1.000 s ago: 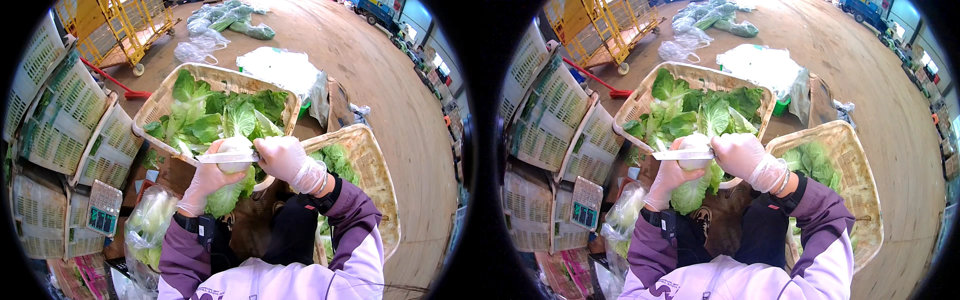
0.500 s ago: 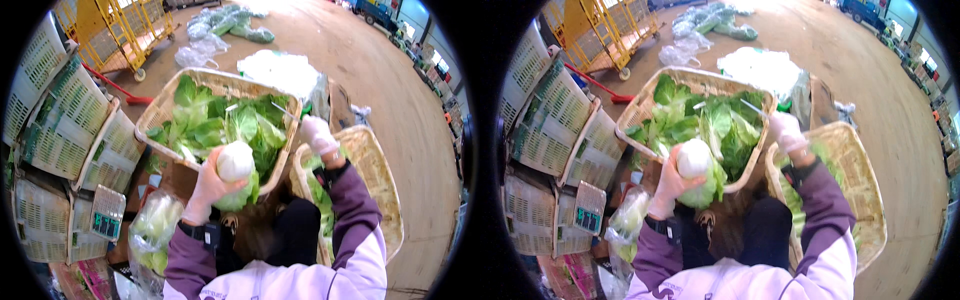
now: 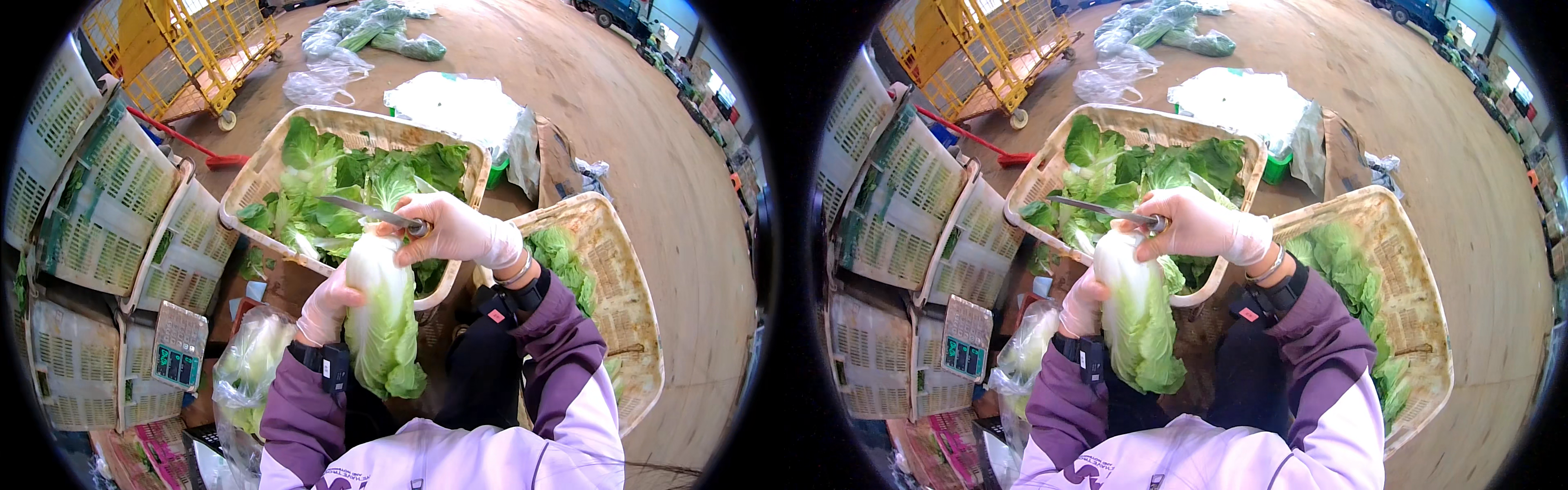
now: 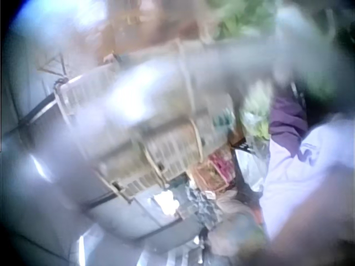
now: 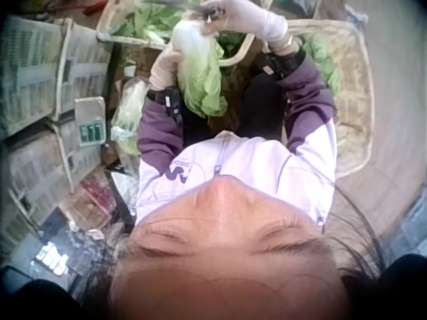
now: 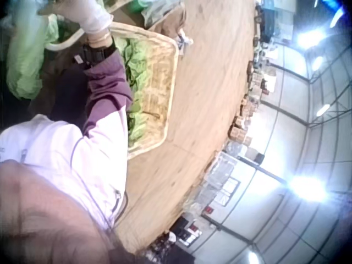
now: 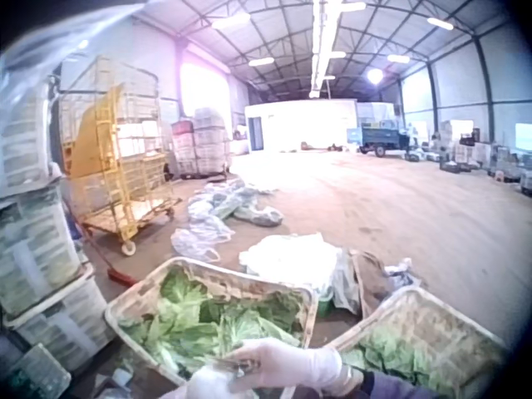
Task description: The person trims the base and outer leaves of napa cabbages using a knife, places the trimmed cabbages into plastic bags, weighs the bags on an electronic scale, and ties the bags closed.
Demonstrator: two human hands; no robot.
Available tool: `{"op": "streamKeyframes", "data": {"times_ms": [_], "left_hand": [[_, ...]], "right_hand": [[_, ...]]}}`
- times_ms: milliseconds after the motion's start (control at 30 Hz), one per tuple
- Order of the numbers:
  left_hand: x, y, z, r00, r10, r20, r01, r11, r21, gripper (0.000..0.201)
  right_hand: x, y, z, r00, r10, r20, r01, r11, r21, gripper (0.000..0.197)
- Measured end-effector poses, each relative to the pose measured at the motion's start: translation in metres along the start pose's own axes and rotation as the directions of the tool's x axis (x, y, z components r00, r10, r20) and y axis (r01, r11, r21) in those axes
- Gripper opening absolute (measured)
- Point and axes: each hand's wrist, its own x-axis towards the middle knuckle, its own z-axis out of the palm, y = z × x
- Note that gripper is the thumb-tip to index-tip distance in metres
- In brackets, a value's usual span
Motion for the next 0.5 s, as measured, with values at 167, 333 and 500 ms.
{"op": "streamKeyframes", "data": {"times_ms": [167, 333, 500], "left_hand": [[0.003, 0.001, 0.008, 0.999, -0.007, 0.053, 0.007, 1.000, 0.004, 0.096], [0.003, 0.011, 0.009, 0.998, -0.024, 0.059, 0.018, 0.995, 0.099, 0.090], [-0.035, 0.013, 0.017, 0.980, 0.187, -0.074, -0.190, 0.981, -0.038, 0.080]], "right_hand": [[0.005, 0.001, 0.000, 0.993, 0.122, 0.002, -0.122, 0.993, 0.003, 0.022], [0.026, 0.028, 0.008, 0.868, 0.270, -0.417, -0.412, 0.861, -0.299, 0.028], [0.022, 0.128, 0.013, 0.806, 0.306, -0.506, -0.580, 0.577, -0.575, 0.036]]}}
